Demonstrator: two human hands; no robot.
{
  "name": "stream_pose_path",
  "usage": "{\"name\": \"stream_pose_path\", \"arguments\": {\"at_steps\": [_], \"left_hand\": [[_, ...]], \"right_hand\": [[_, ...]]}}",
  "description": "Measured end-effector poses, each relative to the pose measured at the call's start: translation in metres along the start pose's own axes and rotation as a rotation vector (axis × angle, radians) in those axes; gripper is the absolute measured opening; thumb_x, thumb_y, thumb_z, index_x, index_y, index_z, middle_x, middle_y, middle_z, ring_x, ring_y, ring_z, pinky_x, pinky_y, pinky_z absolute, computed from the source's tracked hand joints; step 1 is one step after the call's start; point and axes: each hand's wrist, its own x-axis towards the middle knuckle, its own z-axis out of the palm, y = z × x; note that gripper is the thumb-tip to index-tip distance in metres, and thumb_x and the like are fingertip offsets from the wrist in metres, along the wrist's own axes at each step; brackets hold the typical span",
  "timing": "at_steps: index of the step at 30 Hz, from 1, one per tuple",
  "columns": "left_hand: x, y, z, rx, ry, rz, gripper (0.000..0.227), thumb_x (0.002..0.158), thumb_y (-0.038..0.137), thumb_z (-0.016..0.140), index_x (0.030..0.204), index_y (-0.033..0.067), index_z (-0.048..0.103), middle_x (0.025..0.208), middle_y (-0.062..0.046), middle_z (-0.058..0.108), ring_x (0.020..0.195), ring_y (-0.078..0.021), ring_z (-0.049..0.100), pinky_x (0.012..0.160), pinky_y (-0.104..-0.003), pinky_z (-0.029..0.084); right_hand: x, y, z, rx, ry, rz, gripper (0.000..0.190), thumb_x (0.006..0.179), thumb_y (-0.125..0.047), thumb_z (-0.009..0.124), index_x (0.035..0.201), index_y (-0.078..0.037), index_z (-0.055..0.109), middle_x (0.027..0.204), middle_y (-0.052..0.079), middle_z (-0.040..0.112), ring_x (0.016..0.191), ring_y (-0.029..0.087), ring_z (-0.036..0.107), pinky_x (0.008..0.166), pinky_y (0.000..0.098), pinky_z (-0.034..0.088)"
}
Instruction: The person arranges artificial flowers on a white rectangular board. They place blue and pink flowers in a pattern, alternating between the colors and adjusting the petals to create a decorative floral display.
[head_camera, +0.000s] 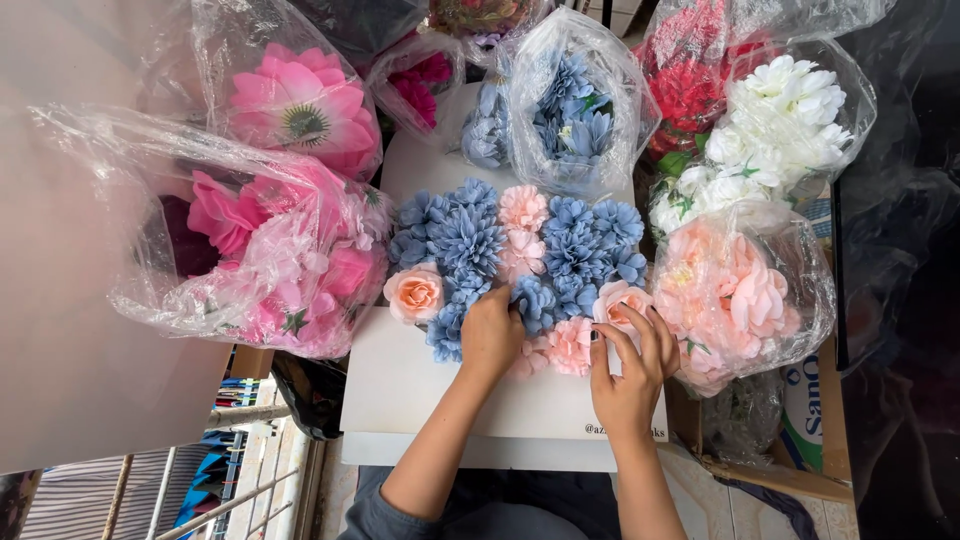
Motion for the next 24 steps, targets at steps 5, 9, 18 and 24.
{"name": "stream_pose_path", "arguments": {"at_steps": [5, 9, 18, 24], "left_hand": [[0.000, 0.007, -0.018, -0.062, -0.027, -0.025, 0.034, 0.086, 0.003, 0.057, 0.116, -0.0028, 0.072, 0.098, -0.024, 0.075, 0.093, -0.0488, 0.072, 0.078, -0.055, 0.060], [0.006, 0.003, -0.004, 0.077, -0.005, -0.042, 0.028, 0.083, -0.001, 0.061, 0.108, -0.0023, 0.074, 0.090, -0.022, 0.075, 0.084, -0.0463, 0.074, 0.070, -0.051, 0.062], [0.018, 0.005, 0.005, 0.227, 0.003, -0.037, 0.022, 0.083, -0.004, 0.056, 0.101, -0.0020, 0.070, 0.084, -0.022, 0.073, 0.078, -0.0478, 0.074, 0.067, -0.053, 0.061], [0.007, 0.019, -0.017, 0.196, -0.034, -0.021, 0.024, 0.082, -0.001, 0.055, 0.102, 0.0007, 0.069, 0.082, -0.021, 0.073, 0.078, -0.0502, 0.073, 0.070, -0.056, 0.061]], "right_hand": [[-0.001, -0.001, 0.009, 0.011, -0.011, 0.001, 0.012, 0.092, -0.016, 0.073, 0.101, -0.024, 0.071, 0.132, -0.003, 0.063, 0.139, 0.029, 0.047, 0.115, 0.0506, 0.021], [0.002, -0.007, 0.010, 0.015, -0.021, -0.001, 0.012, 0.092, -0.017, 0.073, 0.101, -0.025, 0.071, 0.132, -0.004, 0.062, 0.140, 0.029, 0.046, 0.114, 0.0519, 0.021], [0.018, -0.013, 0.011, 0.006, -0.043, -0.026, 0.011, 0.092, -0.015, 0.072, 0.100, -0.023, 0.070, 0.133, -0.003, 0.062, 0.140, 0.030, 0.045, 0.113, 0.0556, 0.019], [0.038, -0.008, 0.027, -0.040, -0.080, -0.088, 0.016, 0.090, -0.017, 0.073, 0.104, -0.024, 0.070, 0.136, -0.001, 0.060, 0.144, 0.032, 0.041, 0.113, 0.0594, 0.014]]}}
